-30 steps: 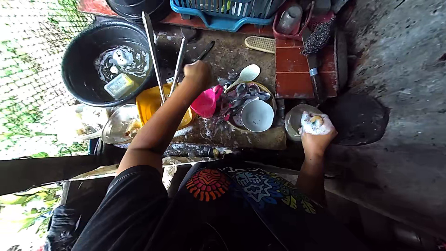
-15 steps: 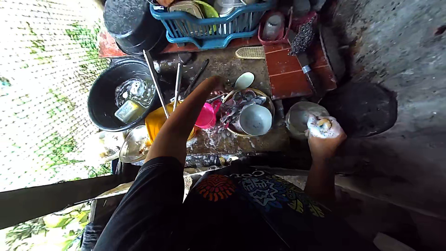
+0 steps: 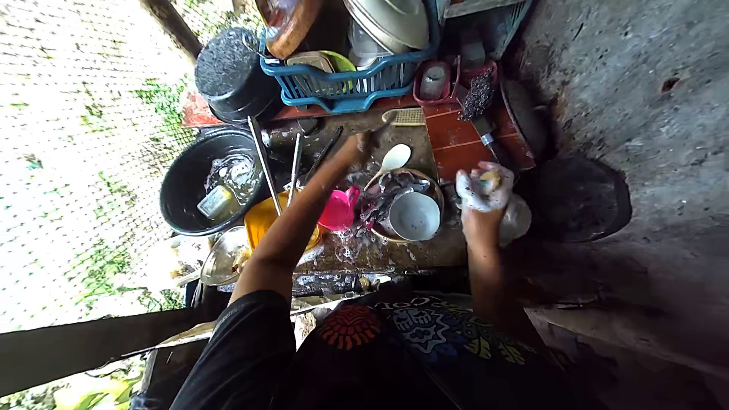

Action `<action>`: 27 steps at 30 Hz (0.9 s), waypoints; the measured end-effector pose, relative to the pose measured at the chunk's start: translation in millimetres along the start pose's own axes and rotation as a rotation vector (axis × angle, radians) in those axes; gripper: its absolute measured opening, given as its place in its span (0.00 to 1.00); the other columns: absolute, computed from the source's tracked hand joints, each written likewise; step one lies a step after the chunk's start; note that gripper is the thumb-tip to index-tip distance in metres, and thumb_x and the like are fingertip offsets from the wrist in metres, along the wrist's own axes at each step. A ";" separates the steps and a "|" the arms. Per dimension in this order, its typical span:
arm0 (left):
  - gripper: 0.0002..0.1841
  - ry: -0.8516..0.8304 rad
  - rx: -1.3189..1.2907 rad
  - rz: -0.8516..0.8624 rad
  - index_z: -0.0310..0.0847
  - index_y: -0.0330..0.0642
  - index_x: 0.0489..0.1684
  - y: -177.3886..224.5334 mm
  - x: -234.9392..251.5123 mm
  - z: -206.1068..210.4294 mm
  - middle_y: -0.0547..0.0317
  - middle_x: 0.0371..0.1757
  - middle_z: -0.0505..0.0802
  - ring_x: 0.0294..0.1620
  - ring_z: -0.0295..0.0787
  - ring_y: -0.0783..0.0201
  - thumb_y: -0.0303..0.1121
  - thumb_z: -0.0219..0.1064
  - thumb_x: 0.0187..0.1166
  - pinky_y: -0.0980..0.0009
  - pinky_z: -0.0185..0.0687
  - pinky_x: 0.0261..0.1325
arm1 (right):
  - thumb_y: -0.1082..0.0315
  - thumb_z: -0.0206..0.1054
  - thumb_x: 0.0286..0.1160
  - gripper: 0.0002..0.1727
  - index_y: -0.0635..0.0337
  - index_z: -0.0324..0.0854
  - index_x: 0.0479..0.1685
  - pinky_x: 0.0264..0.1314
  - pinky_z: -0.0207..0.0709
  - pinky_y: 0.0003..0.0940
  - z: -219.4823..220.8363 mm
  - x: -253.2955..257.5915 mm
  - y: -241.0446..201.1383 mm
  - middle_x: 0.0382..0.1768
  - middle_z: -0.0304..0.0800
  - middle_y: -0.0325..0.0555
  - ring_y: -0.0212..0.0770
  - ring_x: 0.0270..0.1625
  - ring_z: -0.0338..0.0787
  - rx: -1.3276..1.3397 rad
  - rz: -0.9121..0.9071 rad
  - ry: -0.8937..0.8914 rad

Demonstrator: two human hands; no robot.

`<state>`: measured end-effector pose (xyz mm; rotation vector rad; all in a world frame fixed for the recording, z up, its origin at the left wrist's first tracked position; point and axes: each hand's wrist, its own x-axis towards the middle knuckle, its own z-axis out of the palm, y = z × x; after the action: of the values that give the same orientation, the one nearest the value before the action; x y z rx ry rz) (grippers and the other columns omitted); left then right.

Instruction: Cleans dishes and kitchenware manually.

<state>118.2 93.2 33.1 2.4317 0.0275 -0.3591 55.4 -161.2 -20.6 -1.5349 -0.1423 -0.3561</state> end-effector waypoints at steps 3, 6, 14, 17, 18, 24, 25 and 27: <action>0.17 -0.018 0.158 0.107 0.79 0.30 0.68 46.6 -30.6 27.6 0.31 0.61 0.89 0.64 0.87 0.35 0.23 0.62 0.83 0.38 0.80 0.68 | 0.71 0.69 0.73 0.30 0.74 0.64 0.72 0.66 0.82 0.28 51.4 20.0 -5.8 0.63 0.79 0.48 0.31 0.62 0.84 0.099 -0.170 -0.006; 0.17 0.261 0.107 0.422 0.85 0.29 0.58 40.7 -40.1 83.6 0.37 0.51 0.93 0.53 0.93 0.44 0.31 0.71 0.76 0.44 0.87 0.58 | 0.67 0.65 0.80 0.24 0.71 0.76 0.72 0.76 0.75 0.34 82.3 20.7 -38.7 0.73 0.77 0.62 0.45 0.76 0.78 -0.108 -0.229 -0.097; 0.22 0.009 0.087 0.279 0.71 0.28 0.75 77.3 -122.7 54.8 0.33 0.50 0.92 0.54 0.92 0.39 0.27 0.61 0.84 0.41 0.84 0.61 | 0.67 0.75 0.65 0.19 0.77 0.85 0.47 0.58 0.84 0.38 54.0 22.3 -15.3 0.44 0.92 0.62 0.44 0.51 0.92 -0.412 -0.382 0.003; 0.17 0.076 -0.150 0.407 0.79 0.27 0.67 63.8 -120.8 69.5 0.38 0.44 0.92 0.44 0.91 0.52 0.23 0.61 0.83 0.55 0.86 0.55 | 0.68 0.78 0.57 0.17 0.75 0.84 0.39 0.48 0.85 0.33 45.4 38.5 -10.5 0.35 0.91 0.57 0.39 0.43 0.92 -0.328 -0.574 0.148; 0.15 0.088 -0.197 0.421 0.80 0.26 0.65 62.4 -117.9 72.2 0.42 0.40 0.92 0.40 0.89 0.57 0.24 0.59 0.84 0.59 0.85 0.51 | 0.72 0.76 0.57 0.16 0.76 0.83 0.39 0.48 0.84 0.31 46.7 37.7 -19.7 0.34 0.89 0.54 0.36 0.42 0.90 -0.236 -0.497 0.188; 0.13 0.320 -0.467 0.431 0.80 0.24 0.58 57.7 -104.5 87.8 0.50 0.39 0.90 0.38 0.85 0.73 0.25 0.56 0.87 0.75 0.83 0.50 | 0.50 0.39 0.95 0.22 0.46 0.68 0.30 0.28 0.81 0.28 55.3 52.7 -65.0 0.18 0.74 0.31 0.29 0.21 0.79 0.843 0.353 0.286; 0.11 0.413 -0.597 0.436 0.78 0.26 0.56 55.9 -99.2 93.5 0.58 0.35 0.86 0.34 0.81 0.78 0.26 0.54 0.90 0.80 0.81 0.45 | 0.49 0.43 0.94 0.20 0.46 0.68 0.32 0.28 0.80 0.27 56.6 45.8 -58.0 0.19 0.75 0.32 0.29 0.22 0.80 0.790 0.418 0.217; 0.11 0.606 -0.773 0.476 0.74 0.28 0.56 52.8 -80.9 104.1 0.63 0.34 0.84 0.33 0.81 0.78 0.28 0.50 0.92 0.78 0.83 0.42 | 0.56 0.49 0.90 0.14 0.54 0.75 0.45 0.29 0.79 0.26 65.4 10.5 -48.1 0.29 0.81 0.36 0.30 0.28 0.81 0.501 0.526 -0.012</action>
<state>20.2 -7.2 10.5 1.6211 -0.1244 0.5232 58.7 -97.7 31.0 -1.0260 0.1555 0.1064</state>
